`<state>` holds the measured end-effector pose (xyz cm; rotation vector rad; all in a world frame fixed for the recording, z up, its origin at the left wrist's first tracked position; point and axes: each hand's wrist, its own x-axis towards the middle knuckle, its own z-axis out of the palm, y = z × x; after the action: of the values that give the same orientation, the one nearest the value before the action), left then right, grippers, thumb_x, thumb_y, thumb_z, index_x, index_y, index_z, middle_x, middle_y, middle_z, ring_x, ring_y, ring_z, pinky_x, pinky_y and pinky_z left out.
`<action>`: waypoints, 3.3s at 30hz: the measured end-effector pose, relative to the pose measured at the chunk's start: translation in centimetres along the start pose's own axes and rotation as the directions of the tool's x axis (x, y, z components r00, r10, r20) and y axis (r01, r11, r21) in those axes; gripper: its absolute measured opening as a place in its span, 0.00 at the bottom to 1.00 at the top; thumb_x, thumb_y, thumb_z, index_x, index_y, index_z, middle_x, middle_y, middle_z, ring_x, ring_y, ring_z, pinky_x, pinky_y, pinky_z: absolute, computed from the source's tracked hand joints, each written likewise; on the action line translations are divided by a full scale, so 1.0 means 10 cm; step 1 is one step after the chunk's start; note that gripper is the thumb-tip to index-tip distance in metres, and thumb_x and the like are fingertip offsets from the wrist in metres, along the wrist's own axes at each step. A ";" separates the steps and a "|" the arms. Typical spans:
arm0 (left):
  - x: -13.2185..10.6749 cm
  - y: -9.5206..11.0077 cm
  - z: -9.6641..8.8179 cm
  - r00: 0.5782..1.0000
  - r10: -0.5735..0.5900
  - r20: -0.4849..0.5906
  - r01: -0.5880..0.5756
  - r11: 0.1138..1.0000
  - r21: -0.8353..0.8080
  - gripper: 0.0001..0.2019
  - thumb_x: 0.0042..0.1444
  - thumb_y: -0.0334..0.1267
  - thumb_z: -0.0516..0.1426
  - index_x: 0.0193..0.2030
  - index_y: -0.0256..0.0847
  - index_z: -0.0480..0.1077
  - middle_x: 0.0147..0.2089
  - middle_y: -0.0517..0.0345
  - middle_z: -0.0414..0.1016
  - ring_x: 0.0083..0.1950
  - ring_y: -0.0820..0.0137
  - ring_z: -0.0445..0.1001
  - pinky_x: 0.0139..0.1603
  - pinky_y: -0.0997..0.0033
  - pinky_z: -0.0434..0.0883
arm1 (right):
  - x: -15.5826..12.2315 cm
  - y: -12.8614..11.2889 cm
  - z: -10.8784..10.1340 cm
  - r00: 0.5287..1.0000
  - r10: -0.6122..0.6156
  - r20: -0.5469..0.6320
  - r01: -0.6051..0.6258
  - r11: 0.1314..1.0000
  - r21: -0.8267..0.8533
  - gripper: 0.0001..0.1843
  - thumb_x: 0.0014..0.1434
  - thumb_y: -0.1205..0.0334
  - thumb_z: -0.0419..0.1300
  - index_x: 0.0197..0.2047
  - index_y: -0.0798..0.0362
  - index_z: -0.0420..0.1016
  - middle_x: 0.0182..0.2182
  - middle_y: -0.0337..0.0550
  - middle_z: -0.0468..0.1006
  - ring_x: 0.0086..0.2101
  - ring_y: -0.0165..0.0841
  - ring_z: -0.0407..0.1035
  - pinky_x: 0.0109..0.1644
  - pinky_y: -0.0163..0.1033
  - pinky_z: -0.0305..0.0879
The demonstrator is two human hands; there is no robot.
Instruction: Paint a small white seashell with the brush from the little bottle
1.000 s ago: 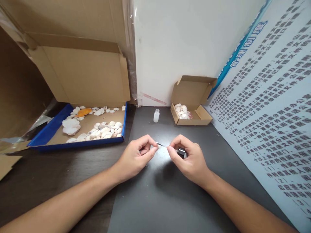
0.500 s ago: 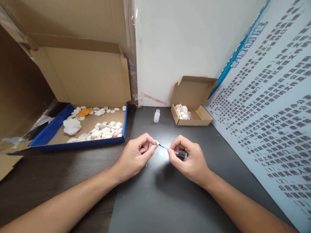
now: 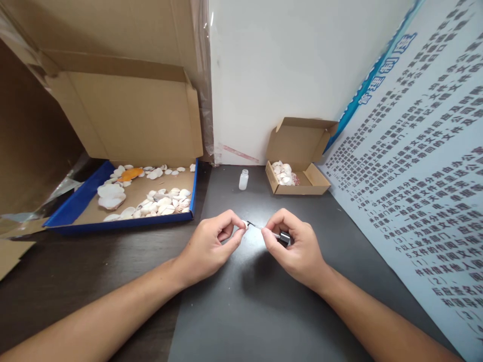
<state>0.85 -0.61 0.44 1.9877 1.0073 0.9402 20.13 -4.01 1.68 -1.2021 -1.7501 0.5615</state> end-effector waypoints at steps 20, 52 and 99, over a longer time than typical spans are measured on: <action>0.00 0.00 0.00 1.000 0.022 -0.013 -0.022 0.999 -0.025 0.06 0.62 0.36 0.54 0.35 0.39 0.68 0.22 0.72 0.48 0.22 0.78 0.49 0.25 0.76 0.52 | -0.01 0.01 0.00 0.999 -0.019 0.042 0.020 1.000 -0.008 0.08 0.57 0.66 0.58 0.28 0.50 0.63 0.17 0.28 0.60 0.18 0.24 0.53 0.23 0.32 0.53; 0.00 -0.04 0.00 0.995 0.099 0.034 -0.100 0.994 0.042 0.04 0.61 0.32 0.53 0.35 0.39 0.68 0.22 0.71 0.52 0.23 0.78 0.53 0.26 0.77 0.55 | 0.00 -0.01 0.01 0.999 -0.038 -0.009 0.038 0.999 0.011 0.09 0.59 0.65 0.58 0.28 0.50 0.61 0.17 0.29 0.62 0.18 0.24 0.54 0.22 0.31 0.53; 0.08 -0.08 -0.01 0.945 -0.193 0.265 0.299 0.841 -0.451 0.13 0.61 0.48 0.57 0.37 0.40 0.63 0.26 0.70 0.54 0.23 0.79 0.50 0.23 0.77 0.50 | 0.02 0.08 -0.01 1.000 -0.007 0.023 0.007 1.000 -0.024 0.06 0.60 0.61 0.61 0.32 0.51 0.69 0.22 0.33 0.68 0.21 0.26 0.59 0.24 0.33 0.58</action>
<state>0.86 0.43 0.01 1.4554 0.7880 0.7318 20.53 -3.53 1.20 -1.2100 -1.7840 0.5534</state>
